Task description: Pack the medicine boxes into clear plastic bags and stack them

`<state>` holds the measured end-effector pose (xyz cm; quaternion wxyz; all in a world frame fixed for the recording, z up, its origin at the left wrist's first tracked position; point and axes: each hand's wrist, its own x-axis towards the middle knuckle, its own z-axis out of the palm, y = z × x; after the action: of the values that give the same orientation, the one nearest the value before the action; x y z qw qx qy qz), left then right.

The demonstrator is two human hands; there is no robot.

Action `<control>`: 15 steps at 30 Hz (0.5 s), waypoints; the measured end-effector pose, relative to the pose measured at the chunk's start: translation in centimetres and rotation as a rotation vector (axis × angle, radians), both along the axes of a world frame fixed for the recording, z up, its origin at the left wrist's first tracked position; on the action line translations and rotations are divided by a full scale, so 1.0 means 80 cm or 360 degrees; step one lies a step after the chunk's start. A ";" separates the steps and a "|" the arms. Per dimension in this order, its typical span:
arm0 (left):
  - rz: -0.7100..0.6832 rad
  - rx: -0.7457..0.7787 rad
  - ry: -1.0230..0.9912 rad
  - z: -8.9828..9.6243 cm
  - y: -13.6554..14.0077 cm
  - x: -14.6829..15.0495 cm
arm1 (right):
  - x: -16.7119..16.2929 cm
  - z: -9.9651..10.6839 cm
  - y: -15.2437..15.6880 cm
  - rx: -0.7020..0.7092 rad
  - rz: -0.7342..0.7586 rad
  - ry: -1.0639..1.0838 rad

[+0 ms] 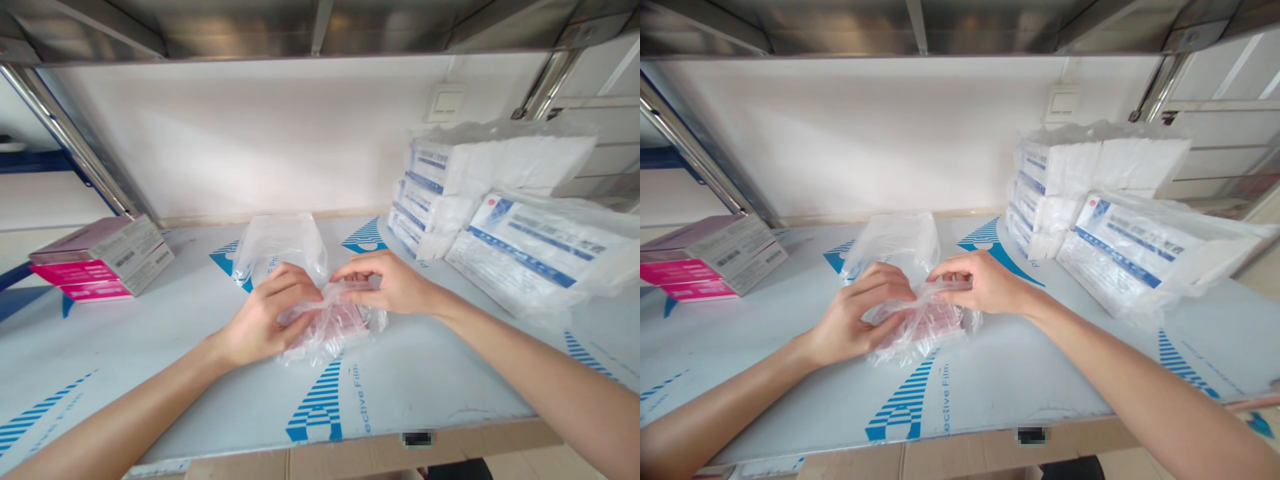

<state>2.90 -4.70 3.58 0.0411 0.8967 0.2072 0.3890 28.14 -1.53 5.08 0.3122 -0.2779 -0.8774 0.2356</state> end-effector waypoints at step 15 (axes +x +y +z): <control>0.0111 -0.0286 -0.0374 0.014 -0.010 0.009 | -0.001 0.016 -0.002 -0.0282 0.0052 0.0447</control>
<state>3.59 -5.47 4.74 0.1316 0.8299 0.2660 0.4724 28.03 -1.72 6.33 0.4022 -0.2543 -0.8053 0.3537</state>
